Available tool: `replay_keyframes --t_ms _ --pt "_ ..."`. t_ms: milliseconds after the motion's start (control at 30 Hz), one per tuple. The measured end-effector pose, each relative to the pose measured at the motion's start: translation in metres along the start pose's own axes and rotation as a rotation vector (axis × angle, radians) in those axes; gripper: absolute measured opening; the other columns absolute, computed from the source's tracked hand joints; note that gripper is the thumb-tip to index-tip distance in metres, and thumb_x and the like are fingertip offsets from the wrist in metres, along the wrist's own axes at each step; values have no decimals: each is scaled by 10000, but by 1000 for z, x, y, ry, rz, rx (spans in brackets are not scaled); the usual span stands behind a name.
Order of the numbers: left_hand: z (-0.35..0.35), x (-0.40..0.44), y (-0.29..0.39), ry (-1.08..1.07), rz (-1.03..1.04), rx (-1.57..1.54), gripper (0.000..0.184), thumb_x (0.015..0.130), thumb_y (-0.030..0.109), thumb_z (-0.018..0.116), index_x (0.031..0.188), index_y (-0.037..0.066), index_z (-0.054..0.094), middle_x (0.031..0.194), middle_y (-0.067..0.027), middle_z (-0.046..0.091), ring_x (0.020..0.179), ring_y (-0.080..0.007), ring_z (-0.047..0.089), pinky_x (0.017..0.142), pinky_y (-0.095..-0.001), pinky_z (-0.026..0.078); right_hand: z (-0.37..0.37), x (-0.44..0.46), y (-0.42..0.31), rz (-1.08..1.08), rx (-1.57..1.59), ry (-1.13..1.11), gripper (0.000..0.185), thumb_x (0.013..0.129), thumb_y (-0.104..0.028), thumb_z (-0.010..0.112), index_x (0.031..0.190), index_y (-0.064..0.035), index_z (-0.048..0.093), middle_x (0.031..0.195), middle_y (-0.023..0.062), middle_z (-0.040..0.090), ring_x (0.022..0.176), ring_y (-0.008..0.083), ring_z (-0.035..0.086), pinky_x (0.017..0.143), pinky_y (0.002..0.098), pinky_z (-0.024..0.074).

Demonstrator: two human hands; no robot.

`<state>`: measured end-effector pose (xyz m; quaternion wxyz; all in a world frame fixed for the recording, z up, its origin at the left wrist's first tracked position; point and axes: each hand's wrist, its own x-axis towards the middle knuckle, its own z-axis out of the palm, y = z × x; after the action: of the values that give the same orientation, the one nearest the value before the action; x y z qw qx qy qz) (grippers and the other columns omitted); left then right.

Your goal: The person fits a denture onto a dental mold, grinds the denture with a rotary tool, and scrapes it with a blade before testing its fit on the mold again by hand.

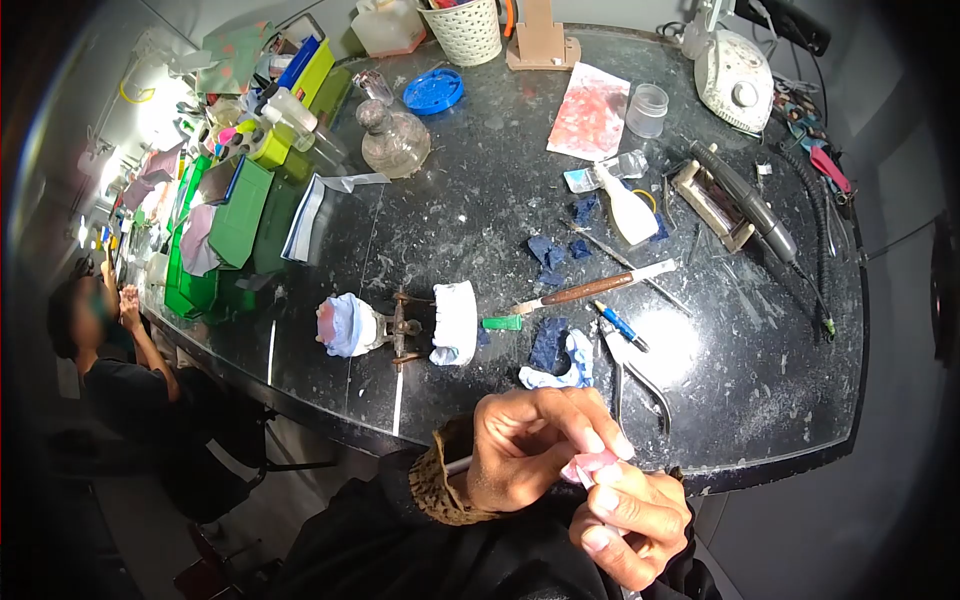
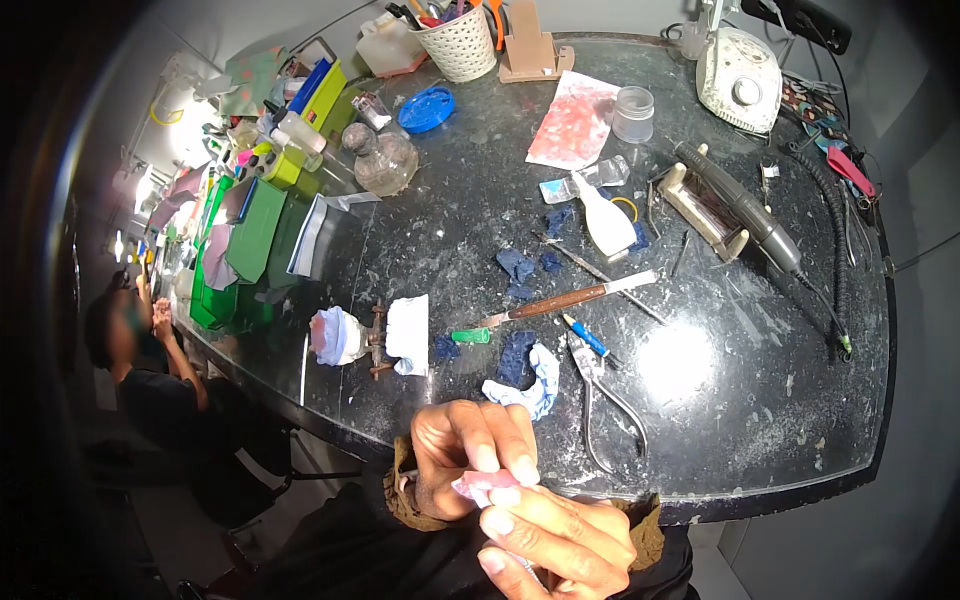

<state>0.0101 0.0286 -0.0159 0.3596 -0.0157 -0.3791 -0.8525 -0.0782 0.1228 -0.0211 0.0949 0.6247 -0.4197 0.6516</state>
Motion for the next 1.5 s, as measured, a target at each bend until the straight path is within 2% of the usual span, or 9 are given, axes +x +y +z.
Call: replay_keyframes --t_ms 100,233,267,600,933,1033,1167,1333,1500 --pt "4 -3 -6 42 48 -47 115 838 -85 558 922 -9 571 952 -191 615 873 -190 602 741 -290 497 -25 0 -4 241 336 -195 539 633 132 646 1123 -45 510 1091 243 515 733 316 656 432 257 524" --pt "3 -3 -4 52 61 1 94 837 -74 570 908 -13 578 945 -190 624 871 -193 602 741 -291 496 -4 -1 16 -26 306 51 420 666 161 638 1029 18 481 1073 252 546 814 335 659 518 305 556" --pt "1 -2 -1 46 64 51 90 835 -74 571 902 -14 581 944 -191 627 873 -193 602 740 -291 497 -28 20 3 288 502 -159 414 685 157 640 1034 11 471 991 220 579 863 347 654 619 327 575" --pt "-5 4 17 105 264 613 116 759 -88 649 831 -2 618 858 -173 659 722 -205 641 620 -294 510 -22 12 4 356 564 -111 593 646 157 644 1168 -20 425 1122 255 570 1070 399 553 838 421 511" --pt "-6 6 20 120 314 787 146 747 -126 624 820 0 620 844 -164 658 722 -211 644 618 -294 520 -31 26 -6 500 561 -267 783 577 221 662 1269 -44 411 1204 272 522 1136 417 501 749 331 523" --pt "-5 6 20 126 332 837 121 760 -105 632 820 -2 620 837 -164 658 724 -207 644 606 -285 519 -19 21 -5 441 464 -156 664 664 148 659 1264 -31 439 1204 275 521 965 356 631 648 306 535" --pt "-6 6 19 124 364 902 85 774 -70 648 821 -5 620 836 -165 655 719 -196 641 586 -270 515 -45 34 -23 1050 740 -282 445 813 44 557 1249 4 477 1189 265 538 640 190 595 521 263 492" --pt "-5 5 18 128 371 895 84 768 -71 655 814 -11 618 849 -168 649 700 -179 633 565 -264 510 -16 13 4 570 586 -65 398 869 38 464 1266 56 450 1139 273 566 580 97 544 527 185 441" --pt "-4 5 17 127 393 899 143 749 -146 609 799 -12 609 846 -174 646 695 -178 631 549 -253 507 -12 10 4 480 620 25 401 858 74 447 1259 78 450 1205 251 533 676 71 579 570 134 428"
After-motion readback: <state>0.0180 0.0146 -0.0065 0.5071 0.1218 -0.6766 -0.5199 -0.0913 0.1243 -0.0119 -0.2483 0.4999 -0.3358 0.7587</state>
